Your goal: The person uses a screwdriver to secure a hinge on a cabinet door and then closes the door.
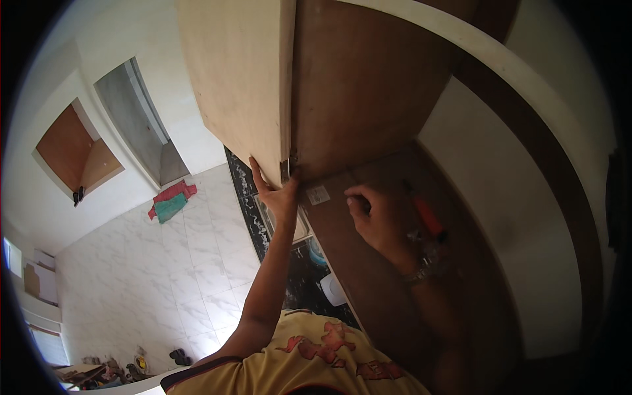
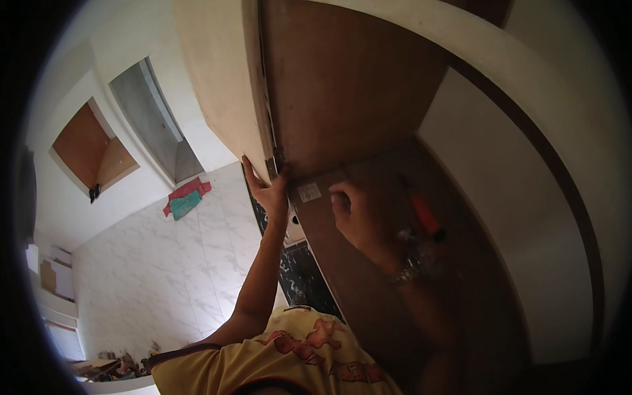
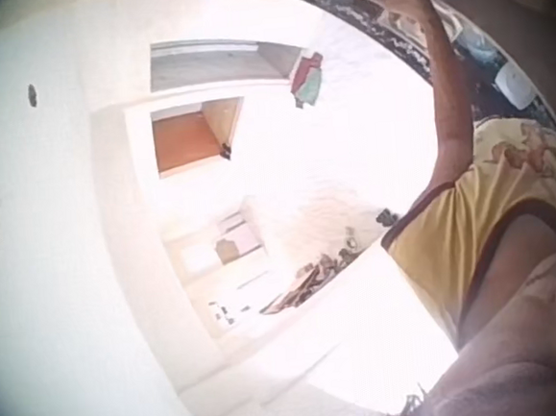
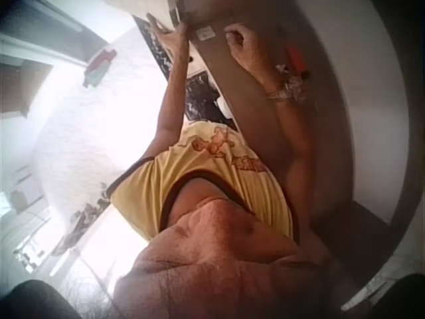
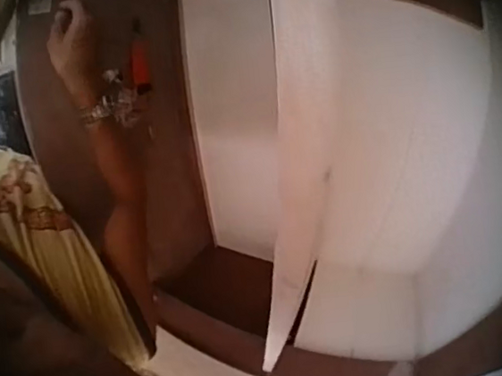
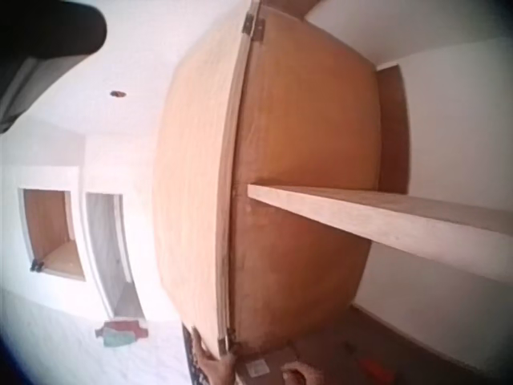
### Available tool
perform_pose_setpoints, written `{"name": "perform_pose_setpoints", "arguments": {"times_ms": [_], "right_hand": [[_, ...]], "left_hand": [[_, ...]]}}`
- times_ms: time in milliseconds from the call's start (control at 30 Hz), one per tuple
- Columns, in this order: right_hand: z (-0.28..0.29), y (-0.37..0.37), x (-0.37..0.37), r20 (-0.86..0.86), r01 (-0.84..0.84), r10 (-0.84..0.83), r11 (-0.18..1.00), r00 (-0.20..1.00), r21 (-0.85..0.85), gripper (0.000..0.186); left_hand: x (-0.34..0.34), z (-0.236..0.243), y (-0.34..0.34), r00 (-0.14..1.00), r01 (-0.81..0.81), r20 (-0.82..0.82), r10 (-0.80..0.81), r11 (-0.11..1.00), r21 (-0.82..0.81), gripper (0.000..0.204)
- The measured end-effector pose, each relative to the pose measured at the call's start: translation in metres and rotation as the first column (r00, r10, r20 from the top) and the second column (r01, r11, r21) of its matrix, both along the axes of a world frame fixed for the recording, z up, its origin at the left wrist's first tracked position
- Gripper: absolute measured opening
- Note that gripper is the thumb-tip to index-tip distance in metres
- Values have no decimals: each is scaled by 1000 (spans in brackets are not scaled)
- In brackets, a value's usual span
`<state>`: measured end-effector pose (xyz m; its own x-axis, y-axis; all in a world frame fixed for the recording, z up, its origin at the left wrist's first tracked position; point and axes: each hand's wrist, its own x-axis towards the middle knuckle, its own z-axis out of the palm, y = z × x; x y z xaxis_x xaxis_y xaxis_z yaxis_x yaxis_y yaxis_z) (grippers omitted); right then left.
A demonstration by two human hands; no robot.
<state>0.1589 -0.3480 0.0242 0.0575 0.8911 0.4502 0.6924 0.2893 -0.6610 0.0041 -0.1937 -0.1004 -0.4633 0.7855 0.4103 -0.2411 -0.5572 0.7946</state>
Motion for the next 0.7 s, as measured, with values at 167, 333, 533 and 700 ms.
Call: {"name": "perform_pose_setpoints", "arguments": {"times_ms": [167,333,533,700], "right_hand": [[-17,27,-10,7,7,-6,999,1000,-31,17],[-11,30,-24,58,-53,49,996,997,74,19],[-3,38,-26,14,-74,73,992,997,104,21],[13,56,-52,-110,-164,185,971,977,172,32]], "left_hand": [[12,24,-11,997,82,0,-82,993,-81,105],[-5,37,-16,996,61,65,-64,997,39,113],[7,-11,1,993,78,89,-78,997,9,112],[6,12,-15,989,101,110,-103,995,26,111]]}}
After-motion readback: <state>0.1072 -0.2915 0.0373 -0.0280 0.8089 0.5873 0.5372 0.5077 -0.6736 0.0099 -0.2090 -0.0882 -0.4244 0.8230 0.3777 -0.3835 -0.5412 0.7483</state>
